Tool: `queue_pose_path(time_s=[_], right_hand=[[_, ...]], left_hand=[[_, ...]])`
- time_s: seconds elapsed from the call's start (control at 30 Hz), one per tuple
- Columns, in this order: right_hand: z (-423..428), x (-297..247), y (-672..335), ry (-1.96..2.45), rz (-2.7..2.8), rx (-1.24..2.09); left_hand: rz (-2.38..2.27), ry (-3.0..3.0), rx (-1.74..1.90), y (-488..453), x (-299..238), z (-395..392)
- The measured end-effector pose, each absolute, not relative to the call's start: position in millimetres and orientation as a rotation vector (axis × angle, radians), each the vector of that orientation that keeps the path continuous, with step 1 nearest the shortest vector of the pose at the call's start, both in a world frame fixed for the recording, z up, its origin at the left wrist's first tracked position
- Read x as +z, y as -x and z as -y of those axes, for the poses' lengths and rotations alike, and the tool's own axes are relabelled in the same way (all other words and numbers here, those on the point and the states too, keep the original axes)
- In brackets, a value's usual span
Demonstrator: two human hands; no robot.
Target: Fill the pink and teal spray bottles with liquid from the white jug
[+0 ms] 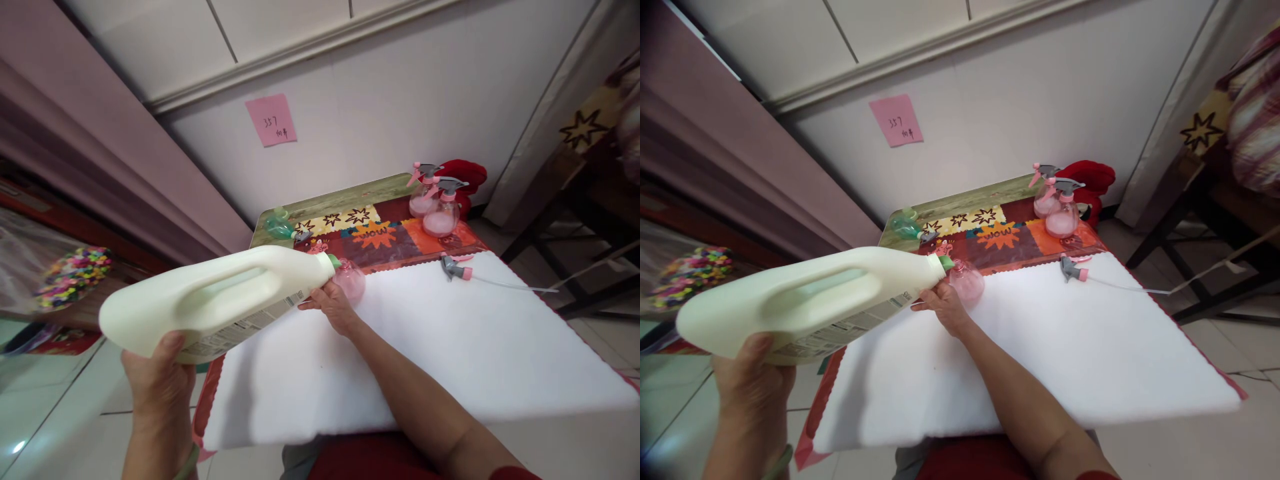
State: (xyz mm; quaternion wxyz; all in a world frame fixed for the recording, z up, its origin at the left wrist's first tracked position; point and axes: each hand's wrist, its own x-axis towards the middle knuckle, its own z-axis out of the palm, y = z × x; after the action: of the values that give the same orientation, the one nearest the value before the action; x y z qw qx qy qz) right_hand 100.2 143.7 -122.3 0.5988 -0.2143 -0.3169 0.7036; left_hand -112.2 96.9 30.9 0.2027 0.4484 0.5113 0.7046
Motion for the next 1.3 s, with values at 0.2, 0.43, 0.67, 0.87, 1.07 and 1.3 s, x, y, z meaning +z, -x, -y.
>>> queue_pose_path(time_s=[0.2, 0.43, 0.67, 0.87, 1.07, 1.3], right_hand=[[-143.3, -122.4, -100.1, 0.501, 0.74, 1.633], [-143.6, -122.3, -99.7, 0.509, 0.732, 1.639], [-143.9, -122.6, -99.5, 0.515, 0.729, 1.631], [-143.9, -121.9, -100.0, 0.507, 0.724, 1.644], [-143.1, -120.7, -99.9, 0.5, 0.715, 1.639], [-143.2, -121.4, -100.3, 0.495, 0.726, 1.638]], left_hand=[[-1.445, -1.297, 1.933, 115.1, 29.4, -96.5], [-1.402, -1.301, 1.954, 112.8, 31.1, -97.6], [-1.439, -1.301, 1.948, 111.7, 32.1, -97.4], [-1.45, -1.3, 1.936, 112.4, 32.2, -97.5], [-1.429, -1.288, 1.95, 113.0, 31.6, -97.6], [-1.416, -1.299, 1.947, 113.1, 31.3, -97.6]])
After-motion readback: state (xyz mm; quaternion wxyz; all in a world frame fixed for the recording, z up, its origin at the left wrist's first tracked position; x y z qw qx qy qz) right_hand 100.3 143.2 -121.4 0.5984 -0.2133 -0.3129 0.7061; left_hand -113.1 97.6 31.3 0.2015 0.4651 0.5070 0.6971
